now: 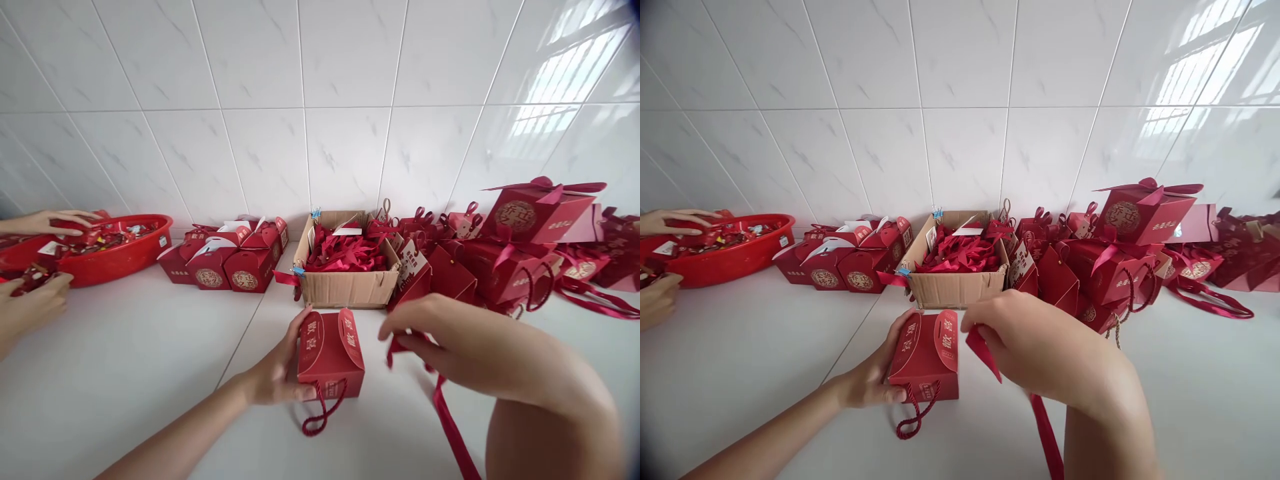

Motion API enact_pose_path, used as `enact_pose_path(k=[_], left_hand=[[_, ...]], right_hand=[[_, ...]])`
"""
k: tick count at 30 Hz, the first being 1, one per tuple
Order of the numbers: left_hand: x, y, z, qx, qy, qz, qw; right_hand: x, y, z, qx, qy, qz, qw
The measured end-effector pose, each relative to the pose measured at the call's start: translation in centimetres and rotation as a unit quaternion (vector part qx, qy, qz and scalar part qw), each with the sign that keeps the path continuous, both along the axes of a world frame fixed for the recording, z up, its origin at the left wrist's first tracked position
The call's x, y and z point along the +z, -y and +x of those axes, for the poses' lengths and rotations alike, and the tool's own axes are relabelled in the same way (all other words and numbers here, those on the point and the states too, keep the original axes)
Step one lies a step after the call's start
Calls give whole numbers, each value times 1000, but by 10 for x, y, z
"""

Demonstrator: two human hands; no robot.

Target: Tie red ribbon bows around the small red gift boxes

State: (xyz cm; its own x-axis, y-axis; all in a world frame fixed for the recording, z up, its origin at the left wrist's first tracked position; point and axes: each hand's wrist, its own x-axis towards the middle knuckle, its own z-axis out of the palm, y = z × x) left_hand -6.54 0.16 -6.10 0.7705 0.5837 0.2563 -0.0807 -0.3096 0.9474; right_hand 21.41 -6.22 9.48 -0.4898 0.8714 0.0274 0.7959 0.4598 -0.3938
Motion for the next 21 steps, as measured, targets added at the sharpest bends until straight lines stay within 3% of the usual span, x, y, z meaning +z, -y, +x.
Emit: enact_pose_path(k=[2, 6, 10, 13, 17, 21], left_hand=[[1, -2, -3, 21, -14, 23, 999], [11, -9, -7, 160, -18, 116, 980], [54, 5, 4, 222, -36, 157, 962], [100, 32, 27, 173, -86, 154, 969], [147, 60, 59, 27, -140, 16, 990], [165, 57, 72, 92, -110, -44, 989]], right_hand=[[1, -1, -4, 8, -19, 10, 1000], [4, 5, -2, 42, -53, 32, 997], [8, 11, -2, 105, -95, 56, 988], [11, 12, -5, 134, -118, 66, 982], [13, 16, -4, 135, -155, 80, 975], [14, 24, 3, 111, -175, 108, 972]])
